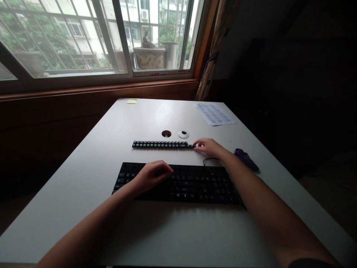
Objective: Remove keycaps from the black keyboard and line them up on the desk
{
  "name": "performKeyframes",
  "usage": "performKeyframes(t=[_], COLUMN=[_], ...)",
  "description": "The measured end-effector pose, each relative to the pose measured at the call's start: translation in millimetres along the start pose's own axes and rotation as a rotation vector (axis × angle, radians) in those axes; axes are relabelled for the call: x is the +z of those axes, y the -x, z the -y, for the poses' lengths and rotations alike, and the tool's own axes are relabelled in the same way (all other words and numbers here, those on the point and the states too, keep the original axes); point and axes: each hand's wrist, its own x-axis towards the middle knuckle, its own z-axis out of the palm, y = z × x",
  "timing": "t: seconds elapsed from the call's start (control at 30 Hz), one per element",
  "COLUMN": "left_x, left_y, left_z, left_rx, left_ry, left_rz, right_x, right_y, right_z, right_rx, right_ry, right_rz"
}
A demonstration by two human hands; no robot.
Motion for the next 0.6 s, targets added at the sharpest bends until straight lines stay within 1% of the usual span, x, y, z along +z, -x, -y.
performKeyframes(t=[0.3, 0.6], left_x=[1.0, 0.8], left_y=[0.3, 0.1], left_z=[-0.1, -0.1], left_rx=[0.014, 0.015], left_ry=[0.0, -0.007], left_rz=[0.005, 0.014], right_x=[5.4, 4.2], right_y=[-4.3, -4.9], right_z=[-2.5, -4.0], right_rx=[-0.018, -0.031], right_ry=[-0.017, -0.037], right_rz=[-0.003, 0.011])
